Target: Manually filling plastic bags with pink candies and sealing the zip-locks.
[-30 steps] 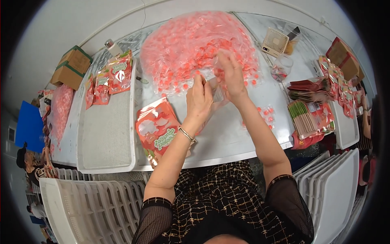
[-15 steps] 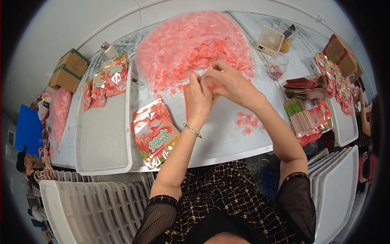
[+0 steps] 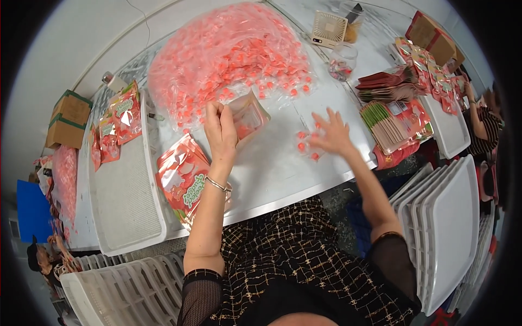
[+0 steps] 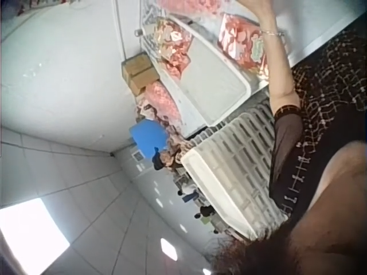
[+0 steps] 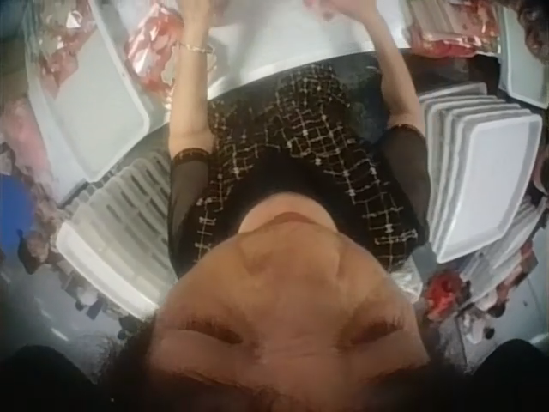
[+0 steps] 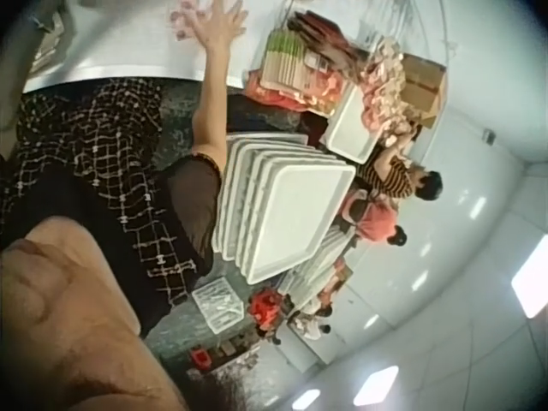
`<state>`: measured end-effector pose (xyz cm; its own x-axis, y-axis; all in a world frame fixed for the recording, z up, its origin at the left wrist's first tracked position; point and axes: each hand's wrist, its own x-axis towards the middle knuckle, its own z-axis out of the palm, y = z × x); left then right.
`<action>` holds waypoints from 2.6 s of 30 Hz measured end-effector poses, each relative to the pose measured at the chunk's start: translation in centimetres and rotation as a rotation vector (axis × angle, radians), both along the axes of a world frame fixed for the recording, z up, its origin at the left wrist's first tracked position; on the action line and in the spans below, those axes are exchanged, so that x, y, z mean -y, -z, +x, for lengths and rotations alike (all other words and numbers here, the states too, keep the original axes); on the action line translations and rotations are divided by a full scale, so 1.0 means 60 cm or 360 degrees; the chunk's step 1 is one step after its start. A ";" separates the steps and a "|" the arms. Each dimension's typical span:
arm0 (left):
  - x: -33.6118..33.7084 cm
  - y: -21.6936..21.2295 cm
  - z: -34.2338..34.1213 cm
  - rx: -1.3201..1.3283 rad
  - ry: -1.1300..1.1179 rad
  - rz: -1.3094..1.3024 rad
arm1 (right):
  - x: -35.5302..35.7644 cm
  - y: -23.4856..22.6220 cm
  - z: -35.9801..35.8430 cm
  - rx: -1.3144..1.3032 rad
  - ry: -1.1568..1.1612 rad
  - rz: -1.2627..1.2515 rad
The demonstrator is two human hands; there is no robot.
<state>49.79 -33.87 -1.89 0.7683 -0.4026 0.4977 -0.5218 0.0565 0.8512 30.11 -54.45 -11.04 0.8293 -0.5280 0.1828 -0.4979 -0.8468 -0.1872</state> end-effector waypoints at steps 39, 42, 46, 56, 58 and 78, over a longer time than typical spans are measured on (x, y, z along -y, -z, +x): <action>0.050 0.040 -0.021 0.0015 -0.0363 0.0263 | -0.137 -0.116 0.195 0.1416 -0.0859 0.0274; 0.042 0.052 -0.016 -0.0071 -0.0428 0.0212 | -0.131 -0.117 0.192 0.1246 -0.1006 0.0326; 0.033 0.067 -0.020 0.0103 -0.0402 0.0216 | -0.114 -0.109 0.183 0.0900 -0.1235 0.0425; -0.011 0.064 -0.016 -0.0210 -0.0354 0.0251 | -0.154 -0.114 0.215 0.0626 -0.1340 0.0366; -0.013 0.049 -0.008 -0.0196 -0.0301 0.0278 | -0.146 -0.131 0.224 0.0321 -0.1378 0.0361; -0.068 0.071 0.032 -0.0426 -0.0200 0.0026 | -0.173 -0.225 0.256 0.0978 -0.1120 0.0957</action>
<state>51.72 -29.78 -6.15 0.9156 -0.3026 0.2646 -0.2804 -0.0092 0.9598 45.46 -44.06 2.48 0.8350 -0.1160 0.5379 0.3765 -0.5925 -0.7122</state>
